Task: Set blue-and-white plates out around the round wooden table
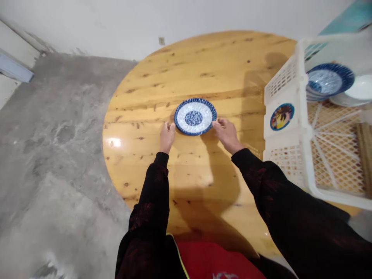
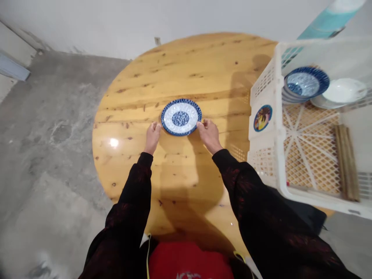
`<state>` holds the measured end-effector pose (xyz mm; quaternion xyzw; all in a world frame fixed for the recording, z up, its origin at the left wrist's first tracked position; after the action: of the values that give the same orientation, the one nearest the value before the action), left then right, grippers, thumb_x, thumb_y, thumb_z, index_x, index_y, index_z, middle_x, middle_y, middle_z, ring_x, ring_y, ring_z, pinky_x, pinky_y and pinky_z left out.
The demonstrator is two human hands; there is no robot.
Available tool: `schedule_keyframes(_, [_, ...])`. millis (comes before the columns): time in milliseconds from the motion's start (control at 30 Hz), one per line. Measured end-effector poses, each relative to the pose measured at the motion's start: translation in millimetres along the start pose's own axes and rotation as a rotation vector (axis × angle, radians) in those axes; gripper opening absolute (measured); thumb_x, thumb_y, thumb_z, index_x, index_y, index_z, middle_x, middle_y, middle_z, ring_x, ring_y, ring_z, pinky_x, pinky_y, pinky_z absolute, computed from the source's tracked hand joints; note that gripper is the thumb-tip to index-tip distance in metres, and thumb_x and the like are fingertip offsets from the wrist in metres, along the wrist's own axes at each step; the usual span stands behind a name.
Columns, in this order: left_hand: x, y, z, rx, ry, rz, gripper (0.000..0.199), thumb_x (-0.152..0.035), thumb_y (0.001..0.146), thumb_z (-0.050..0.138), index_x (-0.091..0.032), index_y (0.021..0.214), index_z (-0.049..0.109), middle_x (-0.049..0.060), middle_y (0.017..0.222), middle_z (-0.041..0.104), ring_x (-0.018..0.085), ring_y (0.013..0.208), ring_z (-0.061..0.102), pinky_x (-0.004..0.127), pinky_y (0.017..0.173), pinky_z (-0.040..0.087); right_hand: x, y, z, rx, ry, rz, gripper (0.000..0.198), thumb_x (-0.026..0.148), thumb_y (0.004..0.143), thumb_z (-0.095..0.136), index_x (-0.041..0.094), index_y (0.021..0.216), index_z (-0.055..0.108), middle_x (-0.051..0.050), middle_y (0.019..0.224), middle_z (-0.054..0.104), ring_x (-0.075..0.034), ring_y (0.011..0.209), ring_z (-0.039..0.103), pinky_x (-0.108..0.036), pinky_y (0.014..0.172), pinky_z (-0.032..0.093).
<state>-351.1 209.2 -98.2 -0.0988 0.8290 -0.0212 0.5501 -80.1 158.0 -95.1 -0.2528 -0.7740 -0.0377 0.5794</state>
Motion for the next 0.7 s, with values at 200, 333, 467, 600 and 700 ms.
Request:
schedule_keyframes(200, [38,-68,-67,-0.174,-0.087,-0.039,0.019,-0.033,0.101,0.054,-0.019,0.103,0.065,0.005,0.098,0.069,0.017,0.096,0.068,0.030,0.088,0.055,-52,-144,-57,0.008,0.088,0.017,0.041,0.055,0.084,0.071,0.022,0.106,0.064,-0.009,0.109,0.073,-0.020,0.079,0.073,-0.034,0.066,0.061])
schedule_keyframes(333, [47,-97,-98,-0.256,-0.117,-0.045,0.024,-0.040,0.102,0.054,-0.020,0.109,0.065,0.005,0.104,0.071,0.015,0.098,0.070,0.026,0.085,0.057,-89,-253,-93,-0.020,0.075,0.196,0.041,0.058,0.084,0.074,0.022,0.101,0.069,-0.005,0.091,0.076,-0.017,0.068,0.071,-0.031,0.063,0.061])
schedule_keyframes(467, [45,-126,-110,-0.274,-0.101,-0.025,0.032,-0.048,0.102,0.053,-0.021,0.113,0.066,0.006,0.108,0.073,0.016,0.101,0.072,0.025,0.085,0.057,-113,-326,-109,-0.054,0.095,0.335,0.038,0.056,0.084,0.076,0.021,0.099,0.072,-0.005,0.086,0.077,-0.017,0.067,0.071,-0.030,0.063,0.061])
schedule_keyframes(600, [51,-170,-131,-0.338,-0.066,-0.030,0.035,-0.047,0.102,0.048,-0.020,0.112,0.066,0.007,0.108,0.074,0.016,0.099,0.074,0.025,0.081,0.058,-117,-350,-106,-0.009,0.157,0.366,0.041,0.057,0.082,0.078,0.020,0.099,0.074,-0.006,0.085,0.077,-0.017,0.066,0.071,-0.030,0.062,0.060])
schedule_keyframes(700, [63,-214,-164,-0.459,-0.069,-0.076,0.034,-0.043,0.098,0.049,-0.017,0.111,0.067,0.009,0.105,0.075,0.016,0.095,0.075,0.026,0.080,0.058,-114,-347,-105,0.048,0.190,0.345,0.044,0.059,0.079,0.080,0.020,0.098,0.074,-0.006,0.085,0.077,-0.017,0.066,0.071,-0.030,0.062,0.060])
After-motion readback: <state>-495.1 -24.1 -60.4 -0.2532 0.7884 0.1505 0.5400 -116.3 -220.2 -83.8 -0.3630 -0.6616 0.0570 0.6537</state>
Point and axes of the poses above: each hand's wrist, its own y-axis towards the middle knuckle, its own z-axis out of the palm, x = y × z, the point moved 6 cm from there along y, towards the middle knuckle
